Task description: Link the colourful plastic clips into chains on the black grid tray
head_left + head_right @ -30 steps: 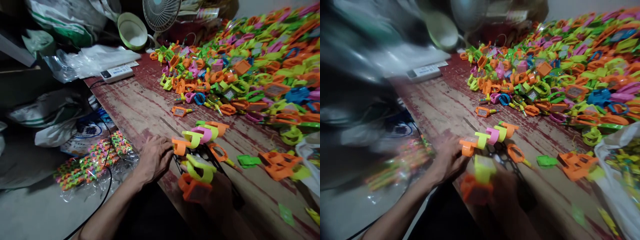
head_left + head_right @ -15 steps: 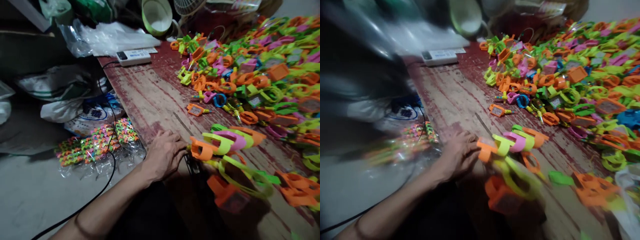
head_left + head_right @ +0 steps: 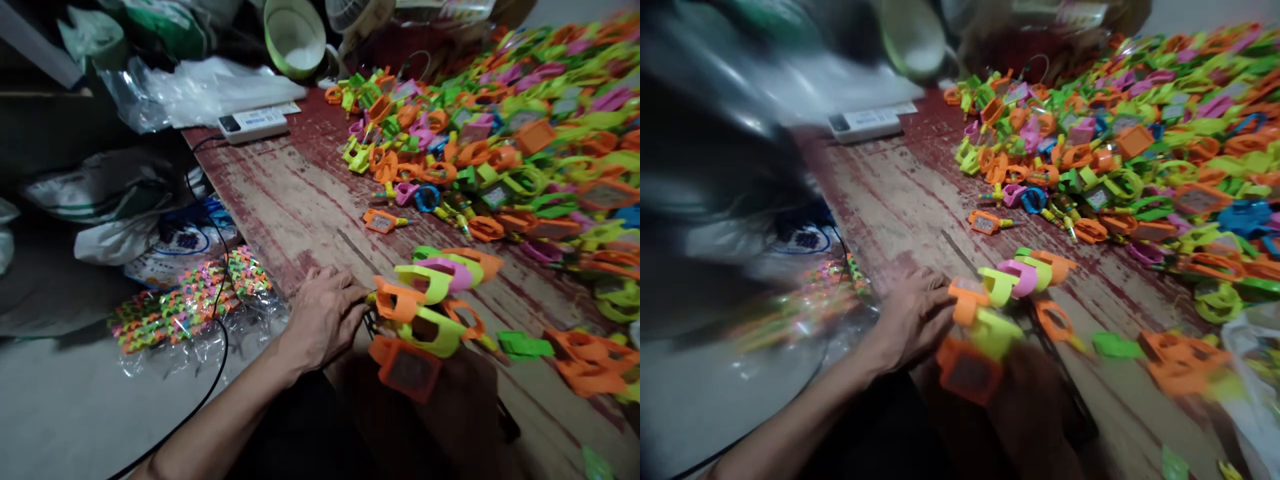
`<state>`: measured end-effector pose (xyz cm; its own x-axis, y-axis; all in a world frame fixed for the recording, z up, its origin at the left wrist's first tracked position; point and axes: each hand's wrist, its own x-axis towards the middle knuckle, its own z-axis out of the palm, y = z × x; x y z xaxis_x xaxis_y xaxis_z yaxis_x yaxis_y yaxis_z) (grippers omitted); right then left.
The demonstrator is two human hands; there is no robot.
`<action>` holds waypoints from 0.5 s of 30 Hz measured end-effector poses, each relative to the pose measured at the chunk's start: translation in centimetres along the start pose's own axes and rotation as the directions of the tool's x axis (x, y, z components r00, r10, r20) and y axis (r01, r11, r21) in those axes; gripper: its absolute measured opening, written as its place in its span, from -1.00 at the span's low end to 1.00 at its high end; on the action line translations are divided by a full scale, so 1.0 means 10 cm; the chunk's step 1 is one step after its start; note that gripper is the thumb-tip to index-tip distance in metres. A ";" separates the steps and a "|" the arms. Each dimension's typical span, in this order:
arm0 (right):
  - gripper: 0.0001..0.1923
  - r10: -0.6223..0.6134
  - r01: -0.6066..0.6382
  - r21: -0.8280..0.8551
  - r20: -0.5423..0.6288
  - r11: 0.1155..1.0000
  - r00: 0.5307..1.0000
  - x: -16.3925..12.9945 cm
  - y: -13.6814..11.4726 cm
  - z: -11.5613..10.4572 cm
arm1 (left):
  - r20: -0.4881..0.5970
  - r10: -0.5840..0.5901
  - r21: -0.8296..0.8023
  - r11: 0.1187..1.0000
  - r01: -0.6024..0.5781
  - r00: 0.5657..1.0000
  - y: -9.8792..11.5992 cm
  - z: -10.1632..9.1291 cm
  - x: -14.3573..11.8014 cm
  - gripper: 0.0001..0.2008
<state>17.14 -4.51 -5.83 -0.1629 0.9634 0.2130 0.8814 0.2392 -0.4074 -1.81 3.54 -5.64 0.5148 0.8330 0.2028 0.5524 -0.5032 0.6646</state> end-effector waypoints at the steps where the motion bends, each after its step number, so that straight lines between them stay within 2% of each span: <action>1: -0.73 -0.003 0.003 0.007 -0.033 1.000 0.999 0.01 -0.01 0.00 | -0.007 0.002 -0.013 1.000 -0.003 1.000 0.00 0.00 0.00 -0.74; 5: -0.83 -0.047 0.052 0.033 -0.157 0.998 0.987 0.11 -0.11 -0.02 | -0.068 -0.005 -0.118 0.993 -0.003 0.998 0.01 -0.02 -0.01 -0.78; 8: -0.78 -0.129 0.144 0.041 -0.244 0.989 0.961 0.20 -0.20 -0.03 | -0.156 -0.140 -0.371 0.926 0.073 0.978 0.12 -0.19 -0.04 -0.66; 10: -0.81 -0.147 0.178 0.094 -0.270 0.979 0.951 0.25 -0.21 -0.05 | -0.208 -0.223 -0.457 0.883 0.107 0.952 0.27 -0.37 -0.03 -0.66; 11: -0.82 -0.149 0.191 0.134 -0.271 0.972 0.951 0.26 -0.20 -0.05 | -0.213 -0.208 -0.445 0.891 0.095 0.955 0.35 -0.46 -0.02 -0.68; 13: -0.79 -0.177 0.239 0.206 -0.277 0.949 0.944 0.28 -0.17 -0.05 | -0.165 -0.058 -0.354 0.935 -0.004 0.985 0.48 -0.58 0.04 -0.58; 15: -0.80 -0.184 0.253 0.239 -0.275 0.938 0.943 0.29 -0.14 -0.04 | -0.041 0.111 -0.291 0.949 -0.118 0.993 0.56 -0.62 0.12 -0.46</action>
<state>15.62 -2.13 -4.29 -0.1942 0.8313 0.5208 0.6793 0.4969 -0.5400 -2.17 3.11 2.72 0.5457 0.7807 0.3045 0.2725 -0.5090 0.8165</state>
